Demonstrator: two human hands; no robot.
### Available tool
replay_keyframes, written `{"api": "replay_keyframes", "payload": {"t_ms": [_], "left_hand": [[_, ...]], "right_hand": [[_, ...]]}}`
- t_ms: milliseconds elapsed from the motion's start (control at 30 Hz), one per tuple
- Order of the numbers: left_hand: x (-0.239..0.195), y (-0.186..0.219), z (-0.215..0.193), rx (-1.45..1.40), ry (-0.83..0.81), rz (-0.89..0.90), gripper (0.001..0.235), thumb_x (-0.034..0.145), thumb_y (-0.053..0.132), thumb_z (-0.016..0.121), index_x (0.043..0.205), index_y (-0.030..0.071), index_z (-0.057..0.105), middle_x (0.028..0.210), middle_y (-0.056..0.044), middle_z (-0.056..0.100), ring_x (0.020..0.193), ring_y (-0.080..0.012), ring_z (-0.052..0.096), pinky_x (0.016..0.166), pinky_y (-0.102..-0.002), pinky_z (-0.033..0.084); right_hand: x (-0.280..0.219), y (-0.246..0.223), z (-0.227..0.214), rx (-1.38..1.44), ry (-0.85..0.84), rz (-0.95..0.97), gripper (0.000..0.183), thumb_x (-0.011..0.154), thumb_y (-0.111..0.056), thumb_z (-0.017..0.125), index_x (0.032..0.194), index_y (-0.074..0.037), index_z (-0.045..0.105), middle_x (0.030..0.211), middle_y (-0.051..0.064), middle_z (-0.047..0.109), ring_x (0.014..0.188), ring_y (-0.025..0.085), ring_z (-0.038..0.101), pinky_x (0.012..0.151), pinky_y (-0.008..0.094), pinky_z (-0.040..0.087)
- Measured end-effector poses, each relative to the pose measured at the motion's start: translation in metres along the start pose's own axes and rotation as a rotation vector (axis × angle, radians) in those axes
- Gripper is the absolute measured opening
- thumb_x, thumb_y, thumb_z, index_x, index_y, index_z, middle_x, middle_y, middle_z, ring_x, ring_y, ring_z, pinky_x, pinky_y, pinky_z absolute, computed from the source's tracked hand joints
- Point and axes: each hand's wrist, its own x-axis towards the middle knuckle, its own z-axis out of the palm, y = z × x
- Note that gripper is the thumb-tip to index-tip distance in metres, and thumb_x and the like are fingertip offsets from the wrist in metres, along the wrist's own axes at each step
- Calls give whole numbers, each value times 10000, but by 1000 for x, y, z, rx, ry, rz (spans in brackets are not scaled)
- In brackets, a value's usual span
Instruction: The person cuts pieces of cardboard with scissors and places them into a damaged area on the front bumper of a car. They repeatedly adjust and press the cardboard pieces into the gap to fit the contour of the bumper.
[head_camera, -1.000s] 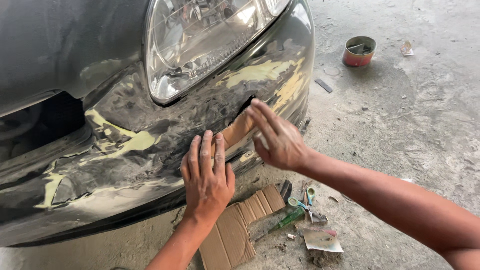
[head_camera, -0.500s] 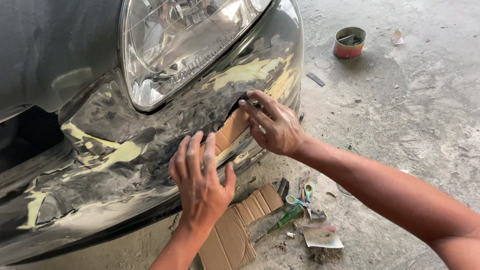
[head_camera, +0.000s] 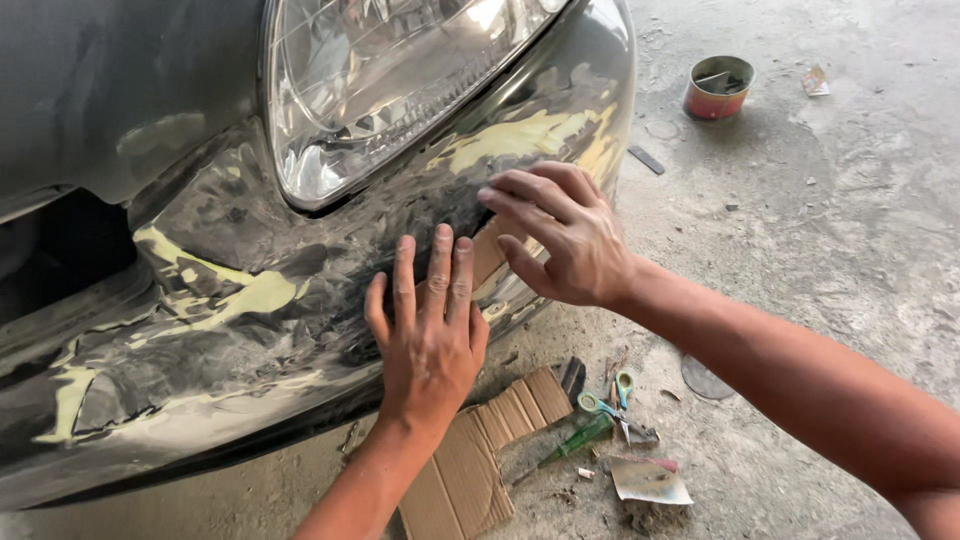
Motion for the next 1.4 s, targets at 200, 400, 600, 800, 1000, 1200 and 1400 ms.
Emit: {"api": "replay_keyframes", "payload": {"t_ms": [200,400,600,800,1000,1200,1400], "left_hand": [[3,2,2,-85,-7,-60,553,874,254,545,1406,104,528,1491,-114,478,1362,-387,425,1029,-550,283],[5,2,1,-190,-36,-105,559,866,260,565,1399,99,517,1486,-135,466,1367,-404,396,1030,-565,249],[3,3,-2,-214,-3,-109,599,832,260,603,1400,90,512,1487,-146,465,1368,-412,394,1040,-571,244],[1,-8,-15,-271,-56,-124,690,784,240,654,1417,38,466,1481,-189,446,1363,-418,385,1058,-570,275],[-7,-22,-26,-289,-87,-162,701,797,225,684,1415,-3,444,1457,-224,441,1356,-418,379,1066,-553,290],[-16,-39,-24,-311,6,-203,684,757,256,723,1361,8,519,1401,-195,513,1312,-390,444,1070,-515,302],[3,-41,-12,-419,58,-247,642,777,316,696,1325,11,556,1364,-194,545,1287,-407,473,1056,-520,308]], "right_hand": [[4,1,10,-4,21,-34,182,886,-217,637,960,-84,738,1009,74,700,886,287,633,853,412,476],[6,6,17,8,48,-53,170,889,-202,617,894,-83,738,925,78,688,844,288,641,851,431,468],[10,1,11,-1,34,-81,175,882,-196,615,917,-70,731,926,91,674,850,291,650,854,433,467],[15,-7,5,-25,18,-77,150,864,-159,623,912,-62,727,919,95,674,857,288,655,853,415,461],[18,-9,1,-13,2,-78,160,865,-183,645,925,-65,735,926,96,685,862,284,654,857,411,458],[13,-5,10,-4,8,-70,154,833,-124,624,903,-50,740,914,99,690,868,296,658,864,419,475],[3,1,21,34,9,-50,188,853,-91,568,890,-24,740,919,117,686,891,315,665,853,428,491]]}}
